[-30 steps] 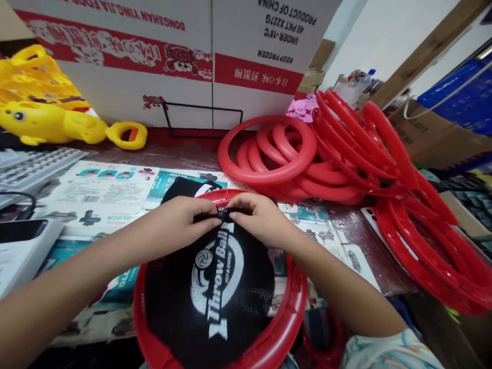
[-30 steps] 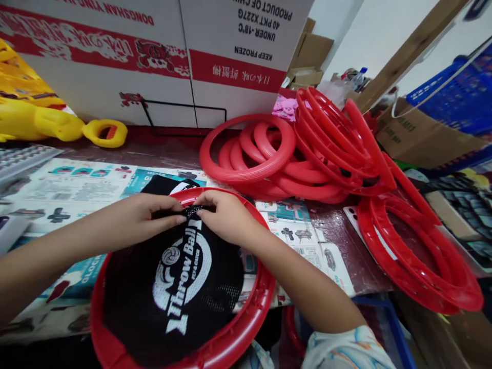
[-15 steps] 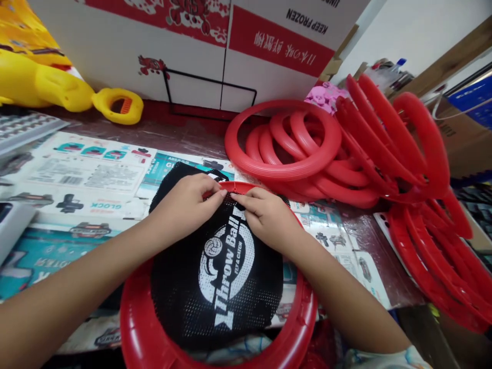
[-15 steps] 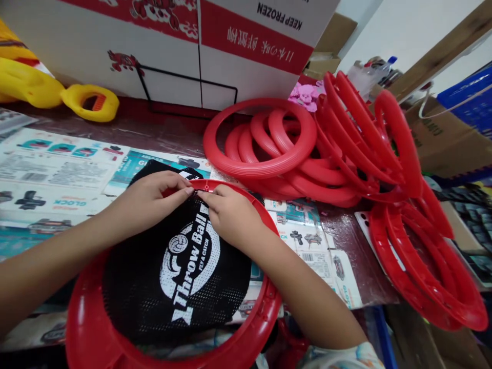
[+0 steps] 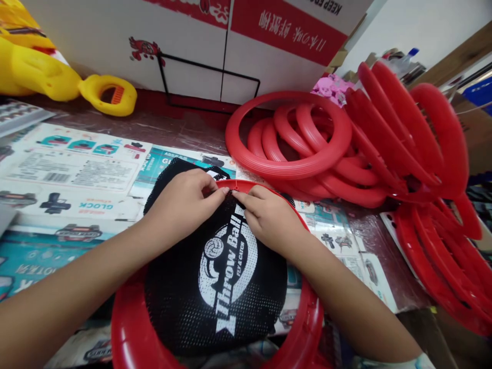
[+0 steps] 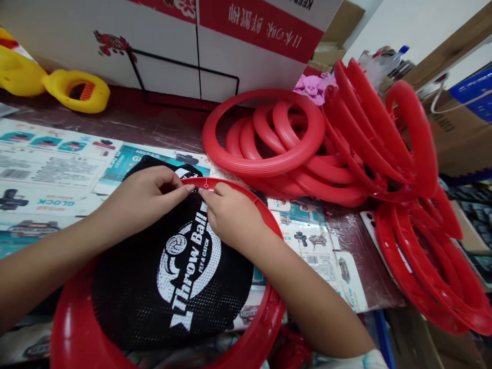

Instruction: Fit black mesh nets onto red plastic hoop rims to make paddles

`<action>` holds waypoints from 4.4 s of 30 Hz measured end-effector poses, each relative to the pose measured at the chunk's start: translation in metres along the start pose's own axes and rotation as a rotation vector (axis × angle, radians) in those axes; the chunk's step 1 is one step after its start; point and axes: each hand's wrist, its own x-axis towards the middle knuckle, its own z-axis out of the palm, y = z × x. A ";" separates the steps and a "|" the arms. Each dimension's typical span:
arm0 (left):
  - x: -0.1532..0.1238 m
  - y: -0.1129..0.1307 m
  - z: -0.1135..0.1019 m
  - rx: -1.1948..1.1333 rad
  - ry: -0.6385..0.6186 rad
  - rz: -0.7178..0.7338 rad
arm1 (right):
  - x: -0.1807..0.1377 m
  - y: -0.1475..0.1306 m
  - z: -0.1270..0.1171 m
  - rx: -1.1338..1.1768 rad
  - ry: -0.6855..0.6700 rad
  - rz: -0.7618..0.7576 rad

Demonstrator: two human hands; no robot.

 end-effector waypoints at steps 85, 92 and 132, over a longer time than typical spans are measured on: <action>-0.010 -0.027 0.020 0.287 0.094 0.588 | -0.009 0.008 0.003 -0.013 0.193 0.023; -0.010 -0.026 0.020 0.367 0.085 0.590 | -0.007 0.005 0.002 -0.049 0.138 0.054; -0.013 -0.022 0.016 0.311 -0.007 0.639 | -0.015 0.015 -0.020 0.137 0.129 0.334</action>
